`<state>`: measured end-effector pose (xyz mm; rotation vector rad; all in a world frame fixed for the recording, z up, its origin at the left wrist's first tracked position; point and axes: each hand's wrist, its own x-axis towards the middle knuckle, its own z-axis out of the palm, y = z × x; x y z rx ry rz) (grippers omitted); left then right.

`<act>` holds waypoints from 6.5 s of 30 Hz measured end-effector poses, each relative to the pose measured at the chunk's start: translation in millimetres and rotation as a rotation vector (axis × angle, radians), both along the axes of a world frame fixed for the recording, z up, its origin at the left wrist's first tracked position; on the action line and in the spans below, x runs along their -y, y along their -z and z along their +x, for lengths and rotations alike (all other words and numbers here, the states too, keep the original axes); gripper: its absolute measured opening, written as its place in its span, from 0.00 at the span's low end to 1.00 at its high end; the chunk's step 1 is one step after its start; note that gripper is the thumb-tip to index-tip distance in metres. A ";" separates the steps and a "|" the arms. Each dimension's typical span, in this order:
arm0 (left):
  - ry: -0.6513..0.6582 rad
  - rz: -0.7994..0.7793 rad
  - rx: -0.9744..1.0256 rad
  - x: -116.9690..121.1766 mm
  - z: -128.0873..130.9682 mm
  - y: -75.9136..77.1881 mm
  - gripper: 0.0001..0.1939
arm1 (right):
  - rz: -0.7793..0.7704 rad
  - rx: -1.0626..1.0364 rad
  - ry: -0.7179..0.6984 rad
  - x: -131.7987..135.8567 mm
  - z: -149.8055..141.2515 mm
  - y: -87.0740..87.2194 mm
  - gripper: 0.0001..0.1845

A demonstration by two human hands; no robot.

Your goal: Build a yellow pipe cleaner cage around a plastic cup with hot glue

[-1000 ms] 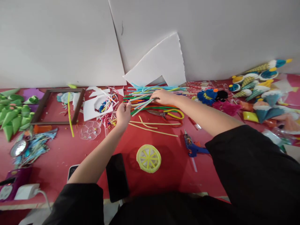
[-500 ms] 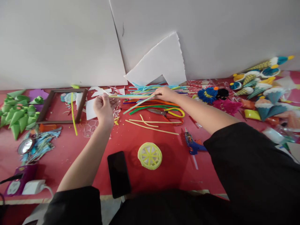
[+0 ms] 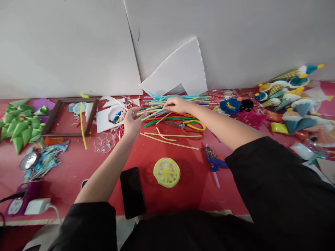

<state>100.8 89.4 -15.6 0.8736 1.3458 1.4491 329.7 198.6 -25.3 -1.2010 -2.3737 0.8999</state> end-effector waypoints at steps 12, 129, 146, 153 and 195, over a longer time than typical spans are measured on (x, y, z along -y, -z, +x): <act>0.100 -0.102 -0.068 -13.2 12.8 7.0 0.11 | 0.041 -0.049 0.158 -15.9 4.9 0.2 0.11; 0.709 0.310 -1.466 46.3 54.3 48.1 0.31 | 0.111 0.494 -0.212 110.4 14.8 3.5 0.13; 0.712 0.374 -1.526 41.6 53.3 53.8 0.20 | 0.295 0.252 -0.214 55.1 33.9 1.8 0.15; 0.778 0.409 -1.580 39.2 50.2 44.4 0.20 | 0.374 0.252 -0.184 9.5 8.9 29.2 0.26; 0.758 0.309 -1.569 -32.9 50.1 35.9 0.66 | 0.173 0.504 0.152 -66.1 -1.1 11.7 0.11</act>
